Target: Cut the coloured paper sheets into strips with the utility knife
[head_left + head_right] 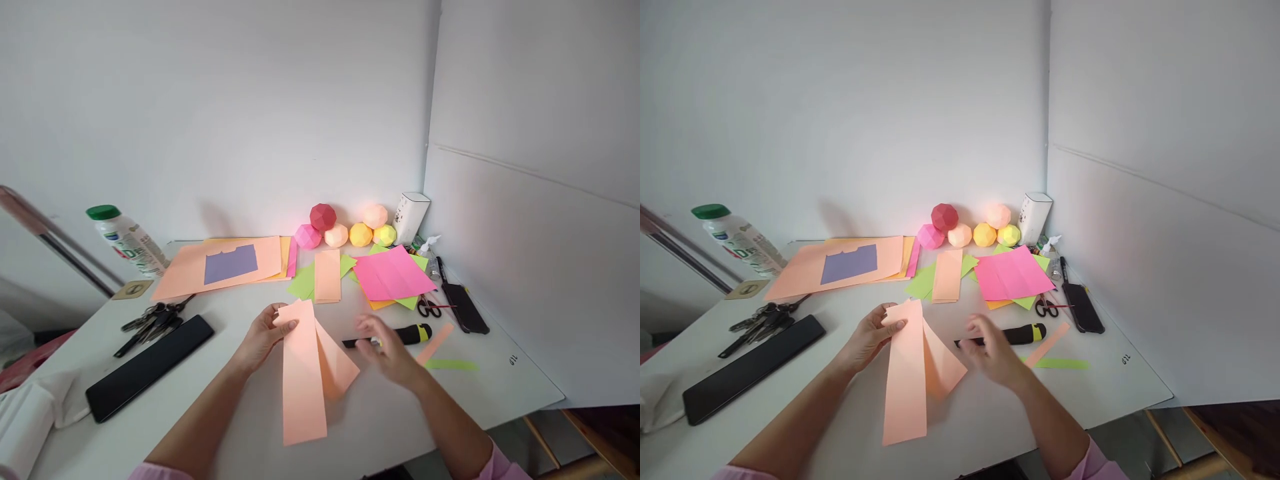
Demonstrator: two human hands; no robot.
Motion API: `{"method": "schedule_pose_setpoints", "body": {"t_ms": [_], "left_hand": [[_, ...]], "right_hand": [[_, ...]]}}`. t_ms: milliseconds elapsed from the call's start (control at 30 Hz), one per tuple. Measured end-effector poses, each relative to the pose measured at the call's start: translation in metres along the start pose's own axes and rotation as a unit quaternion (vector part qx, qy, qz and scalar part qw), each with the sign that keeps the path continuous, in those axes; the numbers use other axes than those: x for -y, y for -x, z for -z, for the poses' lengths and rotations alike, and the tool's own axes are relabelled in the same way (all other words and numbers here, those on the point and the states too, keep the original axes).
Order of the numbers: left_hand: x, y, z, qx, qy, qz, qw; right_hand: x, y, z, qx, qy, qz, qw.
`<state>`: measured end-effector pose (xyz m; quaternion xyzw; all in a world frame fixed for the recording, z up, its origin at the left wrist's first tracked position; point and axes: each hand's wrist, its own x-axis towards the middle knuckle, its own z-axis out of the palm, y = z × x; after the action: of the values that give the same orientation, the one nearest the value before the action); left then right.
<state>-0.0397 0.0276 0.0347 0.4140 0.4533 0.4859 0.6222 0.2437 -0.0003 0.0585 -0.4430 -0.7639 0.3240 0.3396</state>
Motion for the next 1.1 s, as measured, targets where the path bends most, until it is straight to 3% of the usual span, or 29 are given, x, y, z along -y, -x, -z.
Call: {"method": "schedule_pose_setpoints", "body": {"t_ms": [67,133,267,367,467,633,700,800,933,1000,1100], "left_hand": [[0.006,0.001,-0.009,-0.006,0.009,-0.016,1.000],[0.011,0.000,-0.015,-0.013,0.014,-0.037,0.999],[0.023,-0.005,-0.021,-0.049,0.004,-0.085,0.995],[0.031,-0.009,-0.023,-0.123,-0.036,-0.117,0.985],[0.033,-0.006,-0.026,-0.197,-0.066,-0.104,0.973],[0.029,-0.003,-0.026,-0.266,-0.064,-0.061,0.960],[0.028,-0.007,-0.022,-0.271,-0.013,-0.071,0.960],[0.028,-0.018,-0.012,-0.260,0.058,-0.107,0.958],[0.029,-0.028,0.002,-0.251,0.030,-0.118,0.960],[0.028,-0.029,0.005,-0.231,0.004,-0.126,0.965],[0.026,-0.027,0.005,-0.208,-0.032,-0.127,0.969]], "right_hand": [[0.004,0.004,-0.026,0.045,-0.074,-0.016,0.996],[0.005,0.007,-0.044,0.035,-0.079,-0.034,0.996],[0.002,0.002,-0.055,0.041,-0.078,-0.094,0.992],[0.003,-0.007,-0.060,0.044,-0.090,-0.110,0.989],[0.006,-0.015,-0.074,0.049,-0.102,-0.127,0.985],[0.011,-0.037,-0.097,0.059,-0.112,-0.114,0.985],[0.011,-0.061,-0.094,0.028,-0.054,-0.093,0.994],[0.006,-0.113,-0.080,-0.066,0.046,-0.088,0.993],[-0.007,-0.172,-0.062,-0.089,0.129,-0.111,0.981],[-0.012,-0.180,-0.055,-0.082,0.179,-0.109,0.974],[-0.016,-0.163,-0.039,-0.073,0.255,-0.085,0.961]]}}
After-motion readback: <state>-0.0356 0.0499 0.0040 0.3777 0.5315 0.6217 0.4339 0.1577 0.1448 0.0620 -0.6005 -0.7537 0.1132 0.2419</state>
